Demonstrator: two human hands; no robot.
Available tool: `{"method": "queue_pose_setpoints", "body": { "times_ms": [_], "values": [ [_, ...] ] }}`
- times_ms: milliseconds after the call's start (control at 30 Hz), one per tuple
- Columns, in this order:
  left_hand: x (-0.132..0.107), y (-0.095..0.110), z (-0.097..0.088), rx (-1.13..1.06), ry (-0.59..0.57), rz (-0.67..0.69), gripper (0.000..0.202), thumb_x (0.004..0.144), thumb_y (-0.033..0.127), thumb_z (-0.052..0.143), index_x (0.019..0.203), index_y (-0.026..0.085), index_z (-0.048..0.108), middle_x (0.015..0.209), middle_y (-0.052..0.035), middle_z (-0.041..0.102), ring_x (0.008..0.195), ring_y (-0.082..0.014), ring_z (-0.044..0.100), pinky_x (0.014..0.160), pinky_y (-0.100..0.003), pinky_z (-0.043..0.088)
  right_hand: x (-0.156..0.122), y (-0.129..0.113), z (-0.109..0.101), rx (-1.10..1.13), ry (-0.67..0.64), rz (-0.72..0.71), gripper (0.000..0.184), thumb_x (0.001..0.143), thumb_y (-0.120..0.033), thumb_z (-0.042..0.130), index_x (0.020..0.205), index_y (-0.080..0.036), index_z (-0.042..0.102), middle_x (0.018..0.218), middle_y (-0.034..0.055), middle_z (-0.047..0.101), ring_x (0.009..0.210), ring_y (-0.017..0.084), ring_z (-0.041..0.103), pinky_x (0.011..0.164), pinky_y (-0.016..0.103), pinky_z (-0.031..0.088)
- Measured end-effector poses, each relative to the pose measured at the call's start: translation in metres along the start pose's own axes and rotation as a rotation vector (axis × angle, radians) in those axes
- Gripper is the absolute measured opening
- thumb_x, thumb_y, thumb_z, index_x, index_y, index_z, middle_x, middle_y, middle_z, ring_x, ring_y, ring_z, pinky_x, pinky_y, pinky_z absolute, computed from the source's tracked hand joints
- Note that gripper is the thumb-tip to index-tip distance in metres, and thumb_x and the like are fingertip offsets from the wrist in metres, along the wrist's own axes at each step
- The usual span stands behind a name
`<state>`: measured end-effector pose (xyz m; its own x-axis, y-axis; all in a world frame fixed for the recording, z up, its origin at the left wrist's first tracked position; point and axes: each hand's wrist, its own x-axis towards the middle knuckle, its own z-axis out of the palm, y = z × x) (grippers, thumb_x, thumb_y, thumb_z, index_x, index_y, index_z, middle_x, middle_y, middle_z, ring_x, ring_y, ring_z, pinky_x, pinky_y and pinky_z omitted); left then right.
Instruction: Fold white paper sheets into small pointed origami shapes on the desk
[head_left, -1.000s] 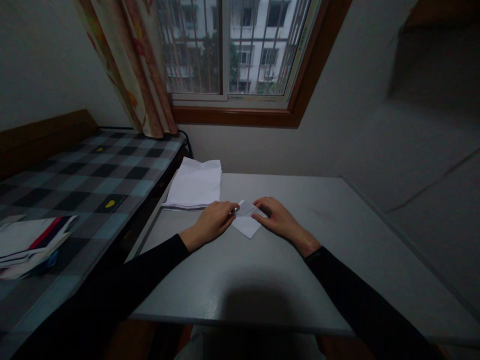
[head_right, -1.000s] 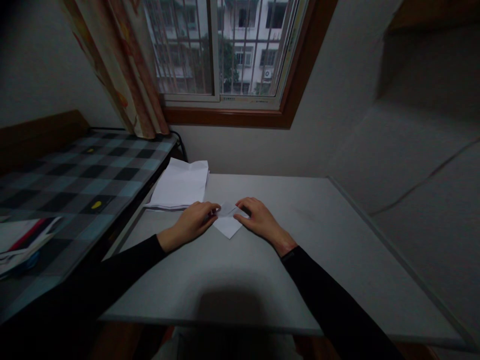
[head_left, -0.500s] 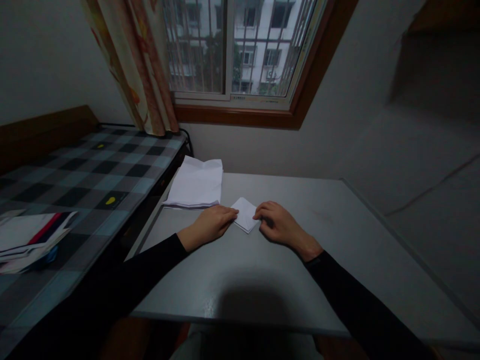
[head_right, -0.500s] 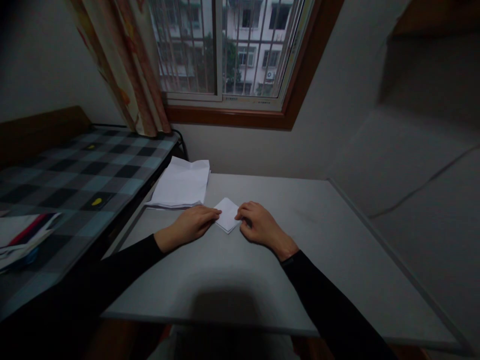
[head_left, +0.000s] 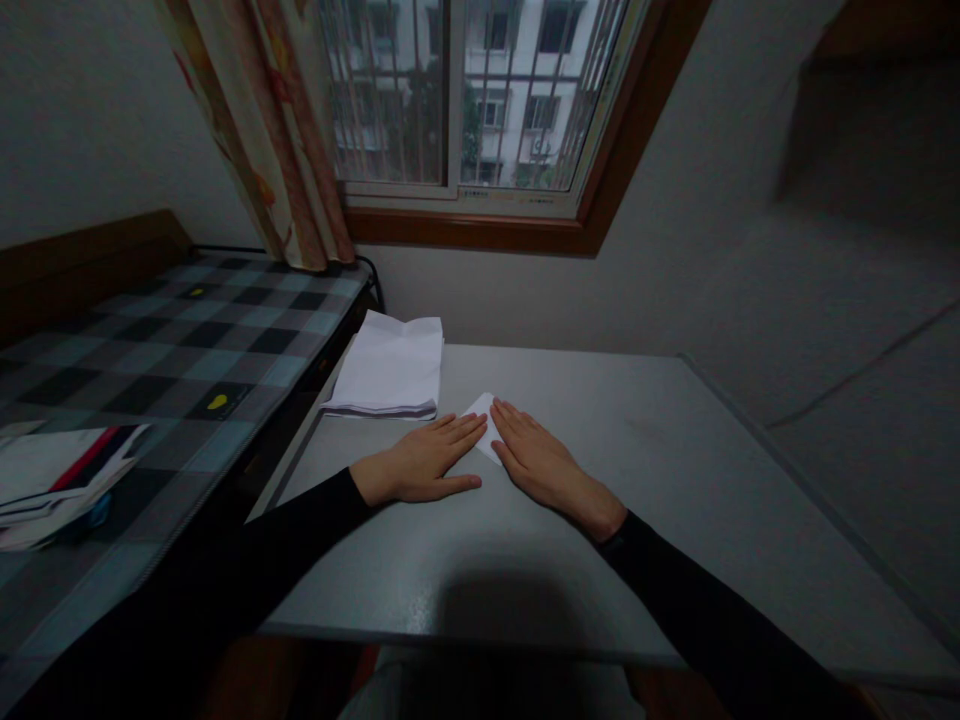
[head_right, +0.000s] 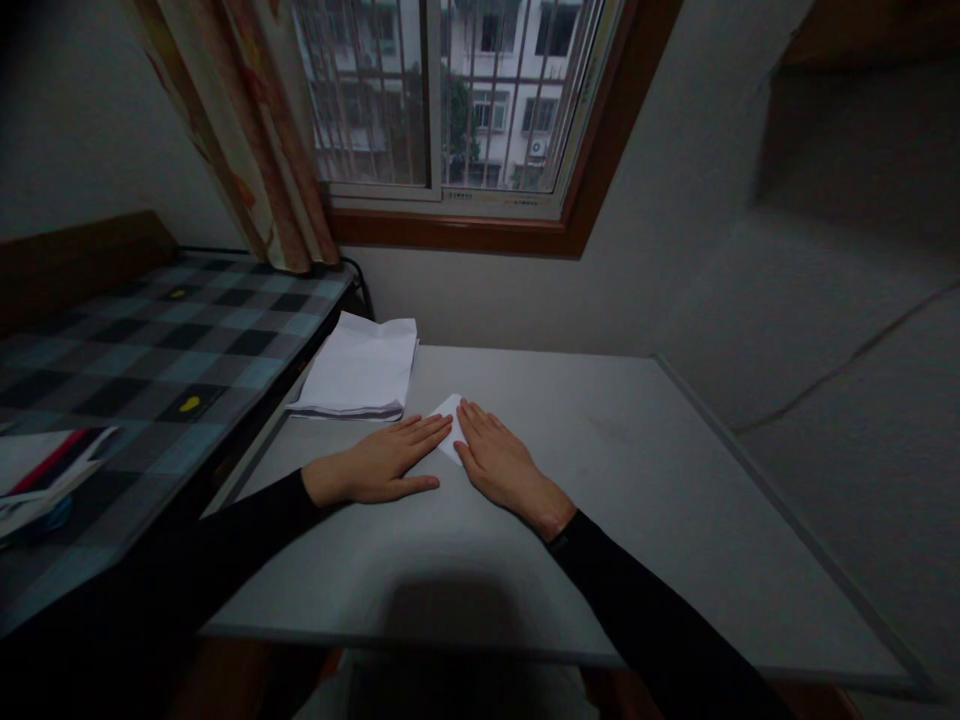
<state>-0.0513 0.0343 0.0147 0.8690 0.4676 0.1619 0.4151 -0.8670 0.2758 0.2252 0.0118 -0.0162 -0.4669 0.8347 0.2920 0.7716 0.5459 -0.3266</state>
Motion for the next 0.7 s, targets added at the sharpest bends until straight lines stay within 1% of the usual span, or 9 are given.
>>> {"method": "queue_pose_setpoints", "body": {
  "times_ms": [100, 200, 300, 367, 433, 533, 600, 633, 700],
  "values": [
    [-0.002, -0.002, -0.001, 0.007, -0.002, 0.001, 0.087, 0.112, 0.065, 0.056, 0.179, 0.019, 0.027, 0.182, -0.0202, 0.033, 0.171, -0.0333, 0.033, 0.14, -0.057, 0.027, 0.0, 0.008, -0.001, -0.045, -0.008, 0.045, 0.067, 0.115, -0.042, 0.047, 0.177, -0.018, 0.038, 0.18, 0.0191, 0.042, 0.168, 0.036, 0.041, 0.137, 0.062, 0.037],
    [-0.005, -0.005, -0.001, 0.009, 0.028, 0.006, 0.084, 0.111, 0.063, 0.06, 0.179, 0.023, 0.03, 0.181, -0.0176, 0.036, 0.17, -0.0323, 0.036, 0.14, -0.057, 0.028, 0.0, 0.015, -0.005, -0.07, -0.003, 0.095, 0.067, 0.115, -0.043, 0.045, 0.176, -0.015, 0.039, 0.179, 0.0219, 0.041, 0.167, 0.039, 0.041, 0.136, 0.065, 0.036],
    [-0.006, -0.008, -0.002, 0.003, 0.052, 0.003, 0.078, 0.112, 0.06, 0.06, 0.177, 0.025, 0.035, 0.18, -0.0158, 0.04, 0.168, -0.0312, 0.04, 0.139, -0.057, 0.032, 0.001, 0.02, -0.007, -0.073, 0.006, 0.105, 0.065, 0.116, -0.041, 0.044, 0.176, -0.018, 0.04, 0.179, 0.021, 0.042, 0.167, 0.039, 0.041, 0.135, 0.067, 0.036],
    [-0.005, -0.008, -0.001, 0.001, 0.077, -0.017, 0.066, 0.115, 0.054, 0.056, 0.173, 0.026, 0.043, 0.178, -0.0143, 0.045, 0.166, -0.0299, 0.044, 0.137, -0.057, 0.035, 0.002, 0.022, -0.009, -0.061, 0.008, 0.103, 0.062, 0.115, -0.04, 0.046, 0.174, -0.02, 0.044, 0.178, 0.0195, 0.045, 0.167, 0.037, 0.042, 0.135, 0.067, 0.035],
    [-0.003, -0.008, 0.001, 0.007, 0.127, -0.056, 0.051, 0.118, 0.045, 0.05, 0.164, 0.025, 0.056, 0.174, -0.0131, 0.052, 0.161, -0.0287, 0.052, 0.135, -0.056, 0.04, 0.004, 0.022, -0.011, -0.027, 0.002, 0.093, 0.059, 0.114, -0.041, 0.05, 0.169, -0.022, 0.05, 0.177, 0.0183, 0.048, 0.165, 0.037, 0.045, 0.136, 0.069, 0.033],
    [0.001, -0.004, 0.005, 0.021, 0.221, -0.124, 0.038, 0.119, 0.036, 0.048, 0.145, 0.023, 0.072, 0.162, -0.0126, 0.065, 0.147, -0.0283, 0.066, 0.123, -0.052, 0.054, 0.005, 0.019, -0.017, 0.061, 0.009, 0.066, 0.056, 0.111, -0.041, 0.059, 0.164, -0.026, 0.056, 0.172, 0.0162, 0.056, 0.16, 0.036, 0.051, 0.135, 0.072, 0.032],
    [0.002, 0.0, 0.007, 0.032, 0.264, -0.165, 0.031, 0.117, 0.033, 0.051, 0.133, 0.023, 0.076, 0.155, -0.0119, 0.07, 0.137, -0.0288, 0.071, 0.114, -0.051, 0.059, 0.006, 0.016, -0.02, 0.123, 0.018, 0.039, 0.056, 0.11, -0.038, 0.062, 0.165, -0.029, 0.054, 0.168, 0.014, 0.06, 0.156, 0.035, 0.056, 0.134, 0.073, 0.032],
    [0.002, 0.002, 0.007, 0.044, 0.275, -0.183, 0.027, 0.116, 0.032, 0.053, 0.128, 0.023, 0.076, 0.154, -0.0116, 0.071, 0.134, -0.0292, 0.072, 0.113, -0.052, 0.058, 0.005, 0.015, -0.021, 0.15, 0.02, 0.026, 0.057, 0.109, -0.037, 0.063, 0.165, -0.031, 0.053, 0.167, 0.0131, 0.062, 0.155, 0.034, 0.058, 0.134, 0.073, 0.031],
    [0.003, 0.006, 0.006, 0.086, 0.29, -0.224, 0.02, 0.113, 0.031, 0.057, 0.123, 0.022, 0.073, 0.153, -0.0119, 0.071, 0.133, -0.0306, 0.071, 0.118, -0.056, 0.054, 0.005, 0.014, -0.022, 0.193, 0.017, 0.009, 0.057, 0.108, -0.035, 0.064, 0.164, -0.032, 0.053, 0.165, 0.0124, 0.063, 0.153, 0.034, 0.059, 0.134, 0.074, 0.029]
  ]
}}
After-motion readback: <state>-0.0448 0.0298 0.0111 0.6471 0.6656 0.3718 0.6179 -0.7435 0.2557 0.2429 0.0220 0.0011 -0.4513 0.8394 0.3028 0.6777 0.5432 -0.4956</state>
